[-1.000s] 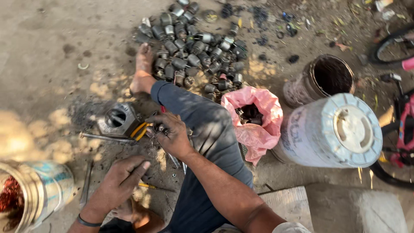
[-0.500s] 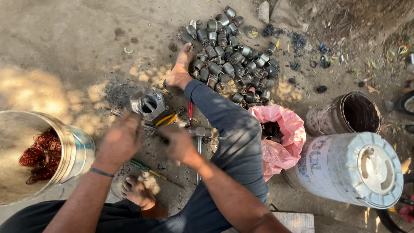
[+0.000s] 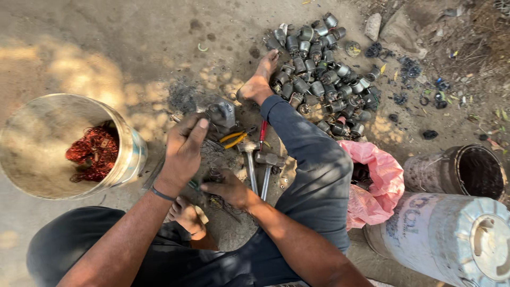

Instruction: The person sits on the ground and disassembles small cylindrical electrical components, likely motor armatures, using a hammer, pliers, and a metal rod. They repeatedly strike the components to separate parts and extract copper wire, which is placed into a bucket.

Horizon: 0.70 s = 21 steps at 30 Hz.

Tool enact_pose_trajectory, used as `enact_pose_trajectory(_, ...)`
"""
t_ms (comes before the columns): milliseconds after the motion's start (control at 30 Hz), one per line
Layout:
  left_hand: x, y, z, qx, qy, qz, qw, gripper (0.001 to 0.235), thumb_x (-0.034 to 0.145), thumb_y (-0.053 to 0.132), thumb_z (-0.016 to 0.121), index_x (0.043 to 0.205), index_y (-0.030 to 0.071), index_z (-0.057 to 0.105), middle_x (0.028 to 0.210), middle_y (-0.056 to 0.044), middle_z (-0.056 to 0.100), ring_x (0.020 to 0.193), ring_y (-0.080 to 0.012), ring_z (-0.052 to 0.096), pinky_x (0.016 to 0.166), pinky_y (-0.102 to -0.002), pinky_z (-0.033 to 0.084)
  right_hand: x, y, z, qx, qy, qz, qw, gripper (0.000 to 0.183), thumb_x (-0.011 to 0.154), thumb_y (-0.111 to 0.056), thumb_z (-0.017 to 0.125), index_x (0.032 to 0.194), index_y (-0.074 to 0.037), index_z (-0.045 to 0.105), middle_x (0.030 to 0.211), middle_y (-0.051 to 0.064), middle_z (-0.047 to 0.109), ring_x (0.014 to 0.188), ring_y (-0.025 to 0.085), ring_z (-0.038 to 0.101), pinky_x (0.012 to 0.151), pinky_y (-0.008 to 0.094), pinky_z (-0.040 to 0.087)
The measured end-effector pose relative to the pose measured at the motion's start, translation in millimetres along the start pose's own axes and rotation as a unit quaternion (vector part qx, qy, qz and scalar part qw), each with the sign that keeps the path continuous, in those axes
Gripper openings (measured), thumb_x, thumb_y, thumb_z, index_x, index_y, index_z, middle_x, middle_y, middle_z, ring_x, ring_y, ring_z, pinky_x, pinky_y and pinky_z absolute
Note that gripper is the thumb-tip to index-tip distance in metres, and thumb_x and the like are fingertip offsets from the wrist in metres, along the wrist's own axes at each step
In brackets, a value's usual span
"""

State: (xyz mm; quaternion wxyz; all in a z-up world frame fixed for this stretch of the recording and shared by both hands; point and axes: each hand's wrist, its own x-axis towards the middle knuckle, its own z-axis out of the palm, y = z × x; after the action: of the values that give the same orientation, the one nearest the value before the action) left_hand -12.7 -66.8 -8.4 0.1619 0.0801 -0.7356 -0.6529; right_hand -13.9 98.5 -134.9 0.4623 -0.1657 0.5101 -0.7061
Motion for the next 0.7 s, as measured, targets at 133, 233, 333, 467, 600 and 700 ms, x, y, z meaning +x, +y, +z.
enact_pose_trajectory(133, -0.8, -15.8, -4.5, 0.343, 0.005, 0.266, 0.901, 0.035, 0.113, 0.025, 0.051, 0.106, -0.008, 0.062, 0.103, -0.022, 0.065, 0.090, -0.0394, 0.066, 0.086, -0.050, 0.056, -10.8, -34.5, -15.0, -0.224, -0.021, -0.003, 0.974, 0.024, 0.090, -0.015, 0.079, 0.107, 0.001, 0.071, 0.087, 0.011, 0.073, 0.070, 0.016, 0.066, 0.062, 0.031, 0.055)
enact_pose_trajectory(233, -6.0, -22.6, 5.1, 0.413, -0.118, 0.082, 0.899, 0.038, 0.104, 0.029, 0.056, 0.083, -0.002, 0.062, 0.079, -0.023, 0.063, 0.066, -0.0418, 0.064, 0.064, -0.052, 0.052, -17.3, -70.3, -38.9, -0.535, 0.124, -0.203, 0.811, 0.040, 0.070, -0.004, 0.085, 0.107, -0.001, 0.073, 0.095, 0.015, 0.073, 0.079, 0.022, 0.072, 0.069, 0.032, 0.058)
enact_pose_trajectory(333, -15.0, -22.4, 16.4, 0.414, -0.203, 0.035, 0.887, 0.052, 0.105, 0.038, 0.058, 0.067, 0.003, 0.063, 0.060, -0.019, 0.059, 0.060, -0.0380, 0.062, 0.064, -0.051, 0.050, -18.9, -78.3, -52.6, -0.458, 0.262, -0.218, 0.821, 0.035, 0.078, 0.007, 0.076, 0.110, -0.003, 0.071, 0.099, 0.013, 0.075, 0.086, 0.020, 0.077, 0.074, 0.032, 0.061)
enact_pose_trajectory(467, -23.5, -1.1, 34.3, 0.238, -0.295, -0.032, 0.925, 0.053, 0.102, 0.042, 0.060, 0.069, 0.000, 0.064, 0.056, -0.018, 0.055, 0.053, -0.0292, 0.057, 0.051, -0.044, 0.046, -11.6, -60.4, -66.8, -0.446, 0.317, -0.215, 0.809, 0.038, 0.074, 0.007, 0.076, 0.110, -0.002, 0.069, 0.090, 0.015, 0.072, 0.079, 0.023, 0.073, 0.070, 0.036, 0.059)
enact_pose_trajectory(600, -36.5, 38.7, 41.0, -0.057, -0.324, -0.230, 0.916, 0.047, 0.098, 0.045, 0.060, 0.081, 0.003, 0.073, 0.065, -0.007, 0.070, 0.051, -0.0166, 0.061, 0.047, -0.035, 0.051, 9.6, -30.6, -77.2, -0.378, 0.272, -0.186, 0.865, 0.017, 0.091, -0.005, 0.072, 0.107, -0.005, 0.071, 0.087, 0.013, 0.073, 0.077, 0.019, 0.072, 0.067, 0.035, 0.060)
enact_pose_trajectory(700, -26.4, 67.3, 22.8, -0.299, -0.095, -0.302, 0.900, 0.044, 0.102, 0.040, 0.058, 0.089, 0.000, 0.070, 0.069, -0.008, 0.067, 0.055, -0.0186, 0.059, 0.052, -0.033, 0.051, 16.6, -7.6, -55.6, -0.383, 0.213, -0.068, 0.896, 0.015, 0.093, -0.018, 0.069, 0.103, -0.006, 0.072, 0.092, 0.012, 0.077, 0.077, 0.018, 0.074, 0.070, 0.035, 0.064)
